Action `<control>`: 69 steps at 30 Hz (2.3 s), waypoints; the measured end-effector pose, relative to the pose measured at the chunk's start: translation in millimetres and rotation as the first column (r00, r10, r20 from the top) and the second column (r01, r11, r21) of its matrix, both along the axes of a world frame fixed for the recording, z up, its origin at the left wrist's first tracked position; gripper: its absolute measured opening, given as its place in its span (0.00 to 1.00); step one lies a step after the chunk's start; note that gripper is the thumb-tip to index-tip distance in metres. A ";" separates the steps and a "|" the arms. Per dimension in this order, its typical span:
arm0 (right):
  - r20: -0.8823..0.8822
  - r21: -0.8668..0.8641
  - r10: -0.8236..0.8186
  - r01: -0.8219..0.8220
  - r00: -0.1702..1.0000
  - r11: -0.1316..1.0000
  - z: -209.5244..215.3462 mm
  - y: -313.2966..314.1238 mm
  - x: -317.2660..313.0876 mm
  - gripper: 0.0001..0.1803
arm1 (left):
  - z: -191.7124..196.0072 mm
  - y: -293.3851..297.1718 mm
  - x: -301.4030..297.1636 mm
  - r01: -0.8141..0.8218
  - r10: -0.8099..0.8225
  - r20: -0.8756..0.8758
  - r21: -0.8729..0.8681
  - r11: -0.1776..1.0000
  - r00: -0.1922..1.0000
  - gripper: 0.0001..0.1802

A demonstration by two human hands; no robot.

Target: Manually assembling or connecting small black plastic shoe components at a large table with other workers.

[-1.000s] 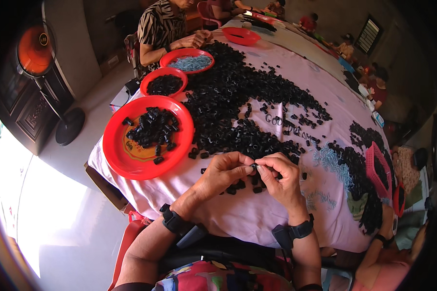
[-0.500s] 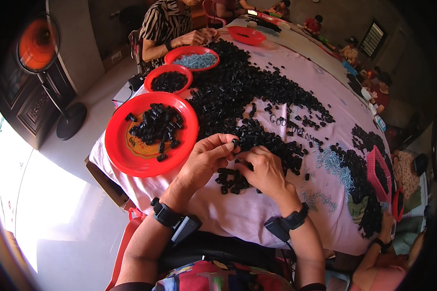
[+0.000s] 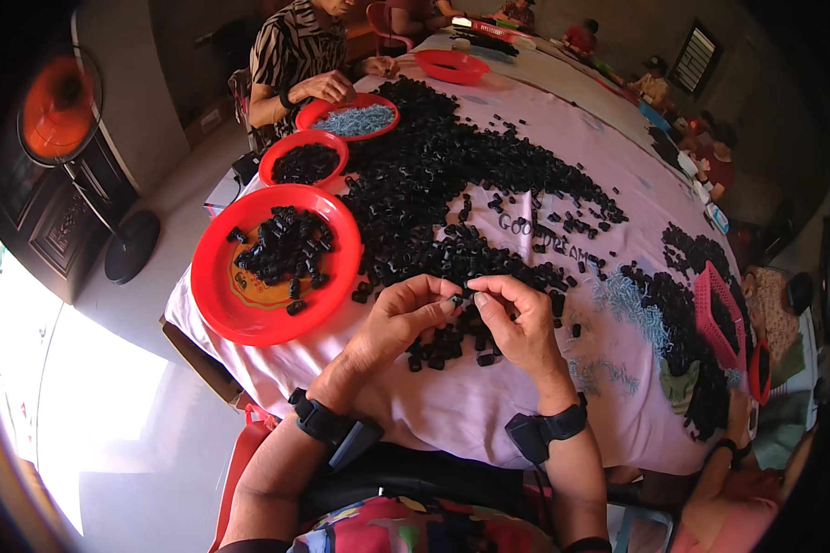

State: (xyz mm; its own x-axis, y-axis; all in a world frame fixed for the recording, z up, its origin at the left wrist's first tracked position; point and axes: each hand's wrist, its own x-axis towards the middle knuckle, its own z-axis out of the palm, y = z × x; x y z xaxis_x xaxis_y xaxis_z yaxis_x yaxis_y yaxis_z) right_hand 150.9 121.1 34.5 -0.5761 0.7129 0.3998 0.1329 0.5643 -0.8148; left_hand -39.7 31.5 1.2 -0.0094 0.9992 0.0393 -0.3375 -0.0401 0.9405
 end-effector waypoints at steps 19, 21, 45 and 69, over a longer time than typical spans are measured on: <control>-0.013 0.123 0.121 -0.118 0.993 0.985 -4.5 0.5 0.4 0.10 | 4.8 -2.5 4.2 -0.068 0.059 -0.166 -0.044 0.997 0.984 0.12; -0.023 0.135 0.127 -0.123 0.992 0.983 -5.5 1.4 0.5 0.10 | 4.4 -2.5 4.0 -0.065 0.057 -0.167 -0.039 0.997 0.984 0.11; 0.083 -0.094 0.059 -0.051 0.995 0.994 -1.0 -3.7 3.1 0.07 | 7.6 -4.1 7.3 -0.124 0.139 -0.443 0.062 0.990 0.886 0.08; 0.069 0.073 0.140 -0.144 0.988 0.987 -9.0 2.1 4.9 0.05 | 6.3 -8.5 19.4 -0.221 0.258 -0.599 0.136 0.966 0.759 0.08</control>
